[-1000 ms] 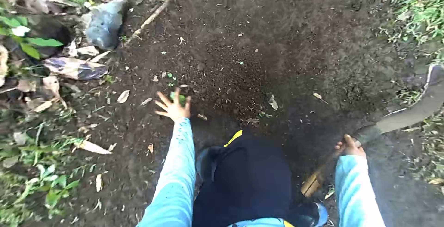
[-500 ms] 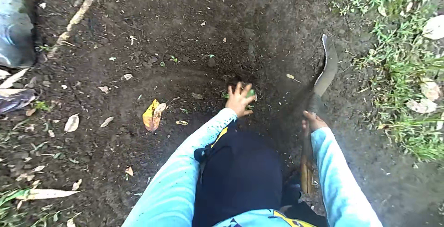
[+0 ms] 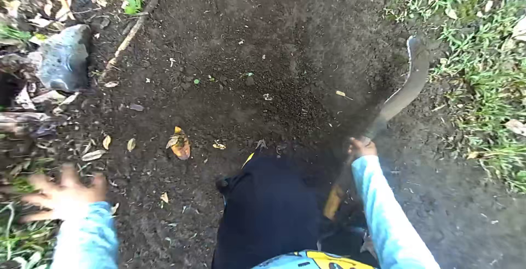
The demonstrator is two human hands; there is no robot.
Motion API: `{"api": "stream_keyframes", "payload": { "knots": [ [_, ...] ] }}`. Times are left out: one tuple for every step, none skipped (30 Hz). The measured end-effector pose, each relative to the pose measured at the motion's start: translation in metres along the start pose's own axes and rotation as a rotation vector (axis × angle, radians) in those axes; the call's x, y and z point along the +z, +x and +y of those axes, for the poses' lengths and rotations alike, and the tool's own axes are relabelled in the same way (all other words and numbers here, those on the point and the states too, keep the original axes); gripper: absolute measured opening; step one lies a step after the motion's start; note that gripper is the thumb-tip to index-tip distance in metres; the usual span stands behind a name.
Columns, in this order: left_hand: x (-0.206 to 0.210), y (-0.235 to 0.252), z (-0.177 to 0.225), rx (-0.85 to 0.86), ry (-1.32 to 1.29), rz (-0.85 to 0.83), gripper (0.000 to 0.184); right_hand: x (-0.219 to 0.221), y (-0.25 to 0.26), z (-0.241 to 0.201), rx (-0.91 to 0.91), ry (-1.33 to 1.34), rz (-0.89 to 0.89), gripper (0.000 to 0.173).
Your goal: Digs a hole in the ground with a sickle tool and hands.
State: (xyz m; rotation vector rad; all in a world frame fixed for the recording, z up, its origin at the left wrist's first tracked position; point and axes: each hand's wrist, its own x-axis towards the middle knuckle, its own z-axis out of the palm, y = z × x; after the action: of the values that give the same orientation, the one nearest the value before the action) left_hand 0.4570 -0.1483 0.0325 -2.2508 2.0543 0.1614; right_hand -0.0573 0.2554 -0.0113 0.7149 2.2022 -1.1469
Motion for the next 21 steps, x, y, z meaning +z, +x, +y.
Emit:
{"api": "stream_keyframes", "payload": {
  "knots": [
    [0.037,-0.022,-0.004,0.100,-0.045,-0.024,0.074,0.020,-0.012,0.019,0.007,-0.087,-0.051,0.051],
    [0.072,-0.048,0.010,0.158,-0.131,-0.080,0.082,0.037,-0.026,0.042,0.017,-0.224,-0.126,0.055],
    [0.106,-0.072,0.031,0.177,-0.220,-0.135,0.091,0.052,-0.042,0.066,0.039,-0.394,-0.217,0.063],
    [0.135,-0.093,0.059,0.169,-0.290,-0.162,0.100,0.063,-0.057,0.089,0.058,-0.559,-0.321,0.072],
    [0.156,-0.108,0.088,0.148,-0.321,-0.157,0.109,0.072,-0.067,0.111,0.051,-0.680,-0.398,0.078],
    [0.168,-0.117,0.117,0.146,-0.333,-0.139,0.116,0.078,-0.070,0.130,0.027,-0.792,-0.457,0.081],
    [0.174,-0.124,0.144,0.169,-0.321,-0.141,0.122,0.079,-0.069,0.139,0.003,-0.904,-0.519,0.081],
    [0.174,-0.129,0.167,0.216,-0.315,-0.179,0.125,0.076,-0.070,0.133,-0.020,-0.979,-0.561,0.080],
    [0.172,-0.131,0.189,0.273,-0.317,-0.232,0.126,0.074,-0.073,0.116,-0.057,-1.002,-0.569,0.077],
    [0.171,-0.131,0.208,0.348,-0.313,-0.278,0.125,0.075,-0.073,0.094,-0.107,-0.977,-0.554,0.075],
    [0.169,-0.131,0.225,0.440,-0.294,-0.315,0.122,0.078,-0.071,0.068,-0.125,-0.931,-0.542,0.074],
    [0.166,-0.133,0.239,0.548,-0.294,-0.322,0.114,0.084,-0.068,0.047,-0.123,-0.852,-0.517,0.072],
    [0.160,-0.135,0.252,0.649,-0.297,-0.341,0.107,0.093,-0.063,0.034,-0.104,-0.754,-0.473,0.071],
    [0.147,-0.137,0.266,0.732,-0.292,-0.408,0.098,0.101,-0.059,0.028,-0.073,-0.692,-0.436,0.071],
    [0.129,-0.140,0.282,0.796,-0.280,-0.498,0.090,0.104,-0.055,0.032,-0.053,-0.693,-0.413,0.072],
    [0.118,-0.142,0.298,0.861,-0.259,-0.573,0.084,0.100,-0.053,0.044,-0.052,-0.764,-0.413,0.076],
    [0.124,-0.142,0.311,0.951,-0.250,-0.572,0.081,0.088,-0.052,0.058,-0.063,-0.884,-0.434,0.078],
    [0.153,-0.140,0.321,1.056,-0.316,-0.451,0.081,0.071,-0.051,0.071,-0.079,-0.994,-0.458,0.080],
    [0.174,-0.138,0.332,1.111,-0.372,-0.395,0.081,0.054,-0.051,0.079,-0.097,-1.075,-0.477,0.079],
    [0.183,-0.137,0.341,1.114,-0.405,-0.396,0.083,0.038,-0.051,0.081,-0.107,-1.102,-0.485,0.078],
    [0.185,-0.138,0.349,1.084,-0.398,-0.413,0.087,0.025,-0.052,0.078,-0.108,-1.080,-0.472,0.077]
  ]
}}
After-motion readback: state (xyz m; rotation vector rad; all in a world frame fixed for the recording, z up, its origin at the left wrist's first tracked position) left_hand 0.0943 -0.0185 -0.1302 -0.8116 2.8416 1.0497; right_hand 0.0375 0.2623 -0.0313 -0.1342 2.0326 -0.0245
